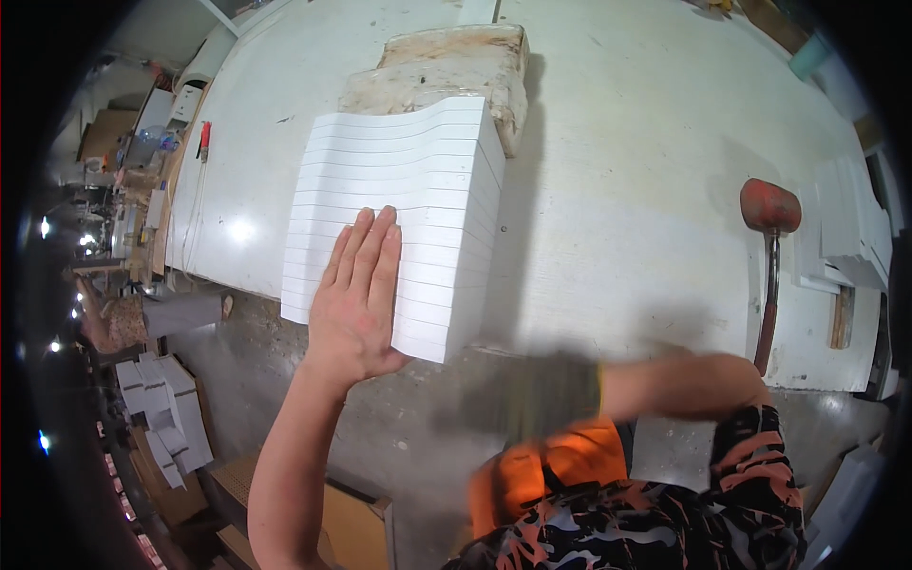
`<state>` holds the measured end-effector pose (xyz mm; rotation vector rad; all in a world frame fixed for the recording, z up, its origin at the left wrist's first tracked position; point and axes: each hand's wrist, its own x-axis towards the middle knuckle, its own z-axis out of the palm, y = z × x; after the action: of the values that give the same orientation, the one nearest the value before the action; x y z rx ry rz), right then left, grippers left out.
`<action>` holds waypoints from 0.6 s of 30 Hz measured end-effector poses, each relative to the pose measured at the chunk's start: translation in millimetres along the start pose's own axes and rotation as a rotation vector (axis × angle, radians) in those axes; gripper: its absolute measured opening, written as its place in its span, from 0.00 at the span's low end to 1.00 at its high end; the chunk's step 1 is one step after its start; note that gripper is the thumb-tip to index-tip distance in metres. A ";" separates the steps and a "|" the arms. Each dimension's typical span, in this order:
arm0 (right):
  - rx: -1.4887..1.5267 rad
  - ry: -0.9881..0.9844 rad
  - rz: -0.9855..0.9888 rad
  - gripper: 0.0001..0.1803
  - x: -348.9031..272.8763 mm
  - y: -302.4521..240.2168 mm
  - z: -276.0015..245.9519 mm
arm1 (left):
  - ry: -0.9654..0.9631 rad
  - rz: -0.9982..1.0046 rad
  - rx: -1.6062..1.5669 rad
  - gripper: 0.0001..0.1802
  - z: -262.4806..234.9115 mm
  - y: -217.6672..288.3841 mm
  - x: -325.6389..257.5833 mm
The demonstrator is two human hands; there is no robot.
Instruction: The person places stacks of foam sheets against a wooden mold and trims the foam along the mold's edge using a utility blade.
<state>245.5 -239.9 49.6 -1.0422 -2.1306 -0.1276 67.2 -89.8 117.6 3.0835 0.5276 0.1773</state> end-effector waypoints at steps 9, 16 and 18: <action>-0.270 0.654 0.270 0.11 31.9 142.4 -21.9 | -0.045 0.024 0.033 0.49 0.4 1.6 4.4; -0.258 0.234 0.470 0.13 24.8 149.4 -16.9 | -0.036 0.004 0.012 0.50 0.0 5.0 7.8; 0.016 -0.235 0.221 0.10 14.7 96.0 -7.4 | -0.039 -0.007 0.031 0.50 -0.7 2.2 2.6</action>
<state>312.7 -169.6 43.4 -1.3298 -2.1997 0.1233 70.3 -91.1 118.6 3.1074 0.5445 0.1103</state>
